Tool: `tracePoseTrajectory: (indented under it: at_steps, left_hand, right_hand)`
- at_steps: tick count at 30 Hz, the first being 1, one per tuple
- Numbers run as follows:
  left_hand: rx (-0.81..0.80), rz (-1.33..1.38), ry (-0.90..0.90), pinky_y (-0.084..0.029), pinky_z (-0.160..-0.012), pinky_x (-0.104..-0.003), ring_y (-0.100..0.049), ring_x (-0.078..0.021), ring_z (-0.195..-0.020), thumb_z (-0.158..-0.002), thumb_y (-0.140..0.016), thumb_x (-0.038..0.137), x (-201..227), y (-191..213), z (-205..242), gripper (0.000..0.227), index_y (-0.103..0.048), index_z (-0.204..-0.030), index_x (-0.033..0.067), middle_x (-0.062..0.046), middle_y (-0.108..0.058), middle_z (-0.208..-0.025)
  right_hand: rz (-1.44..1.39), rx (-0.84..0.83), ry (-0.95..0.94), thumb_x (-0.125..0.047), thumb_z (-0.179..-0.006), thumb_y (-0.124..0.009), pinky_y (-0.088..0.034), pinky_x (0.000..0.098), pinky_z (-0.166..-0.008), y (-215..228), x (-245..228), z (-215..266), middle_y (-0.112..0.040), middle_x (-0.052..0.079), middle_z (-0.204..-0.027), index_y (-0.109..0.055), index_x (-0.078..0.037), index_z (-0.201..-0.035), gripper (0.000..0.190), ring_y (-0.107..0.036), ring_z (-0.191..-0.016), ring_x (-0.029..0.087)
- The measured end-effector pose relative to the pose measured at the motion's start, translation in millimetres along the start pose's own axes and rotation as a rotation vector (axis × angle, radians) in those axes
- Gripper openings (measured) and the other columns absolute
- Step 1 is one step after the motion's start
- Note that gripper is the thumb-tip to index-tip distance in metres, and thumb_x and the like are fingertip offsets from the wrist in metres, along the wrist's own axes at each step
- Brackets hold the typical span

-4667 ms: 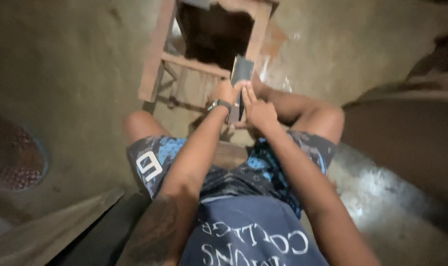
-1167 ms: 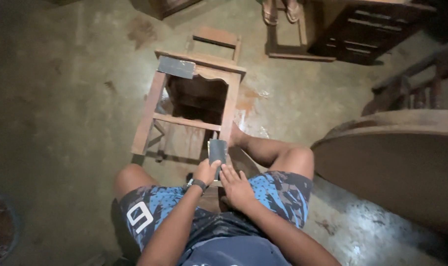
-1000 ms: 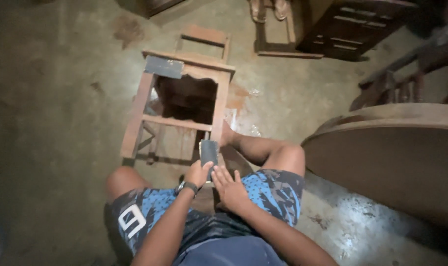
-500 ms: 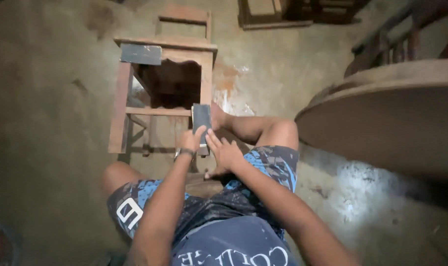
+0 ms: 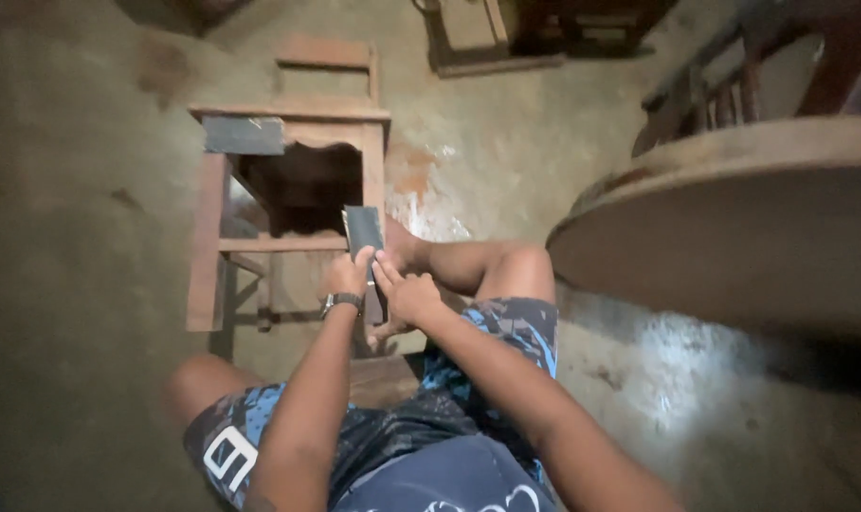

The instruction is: The person sands the surface and edges of a wooden stool by hand using a piece of sandpaper.

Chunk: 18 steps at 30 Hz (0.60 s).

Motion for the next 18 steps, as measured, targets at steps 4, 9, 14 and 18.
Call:
tracePoseTrajectory:
  at_steps: [4,9,14,18]
  left_hand:
    - [-0.055,0.18,-0.005,-0.047,-0.107,-0.052,-0.063,-0.0386,-0.125,-0.1,-0.048,0.066,1.8,2.2,39.1,0.073,-0.074,-0.118,0.0003,-0.021,-0.072,-0.123]
    - [-0.187,0.014,0.142,-0.05,-0.103,-0.045,-0.068,-0.0296,-0.121,-0.098,-0.045,0.074,-69.6,-48.0,73.1,0.074,-0.077,-0.115,0.0094,-0.012,-0.076,-0.118]
    - [-0.111,0.176,0.072,-0.051,-0.097,-0.051,-0.068,-0.04,-0.112,-0.098,-0.043,0.064,-47.2,-49.5,23.6,0.067,-0.076,-0.114,0.0081,-0.019,-0.074,-0.116]
    - [-0.036,0.141,0.054,-0.052,-0.102,-0.047,-0.068,-0.0321,-0.119,-0.1,-0.049,0.062,25.7,21.7,30.3,0.062,-0.076,-0.12,0.0099,-0.012,-0.076,-0.119]
  right_hand:
    - [0.027,-0.001,0.0,-0.076,-0.061,-0.08,-0.047,0.0641,-0.098,2.4,-4.5,29.1,-0.002,0.005,-0.174,-0.002,-0.016,-0.165,0.143,-0.055,-0.131,0.041]
    - [-0.152,-0.093,0.17,-0.081,-0.063,-0.063,-0.048,0.0671,-0.099,-17.7,-42.2,104.1,0.0,0.003,-0.175,-0.007,-0.006,-0.165,0.138,-0.062,-0.122,0.041]
    - [-0.041,0.027,0.106,-0.07,-0.072,-0.066,-0.035,0.0733,-0.103,5.7,-19.9,73.5,0.007,0.002,-0.173,-0.004,-0.013,-0.165,0.126,-0.057,-0.125,0.041]
    - [0.088,0.106,0.038,-0.084,-0.07,-0.061,-0.043,0.0738,-0.097,7.1,8.8,9.7,0.001,0.003,-0.174,0.0,-0.015,-0.164,0.132,-0.063,-0.119,0.041]
Point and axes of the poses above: each hand's wrist, its own z-axis away from the middle knuckle, its own y-axis out of the back of the hand, x = y × z, the point moved 10 cm from there along -z, towards the middle knuckle
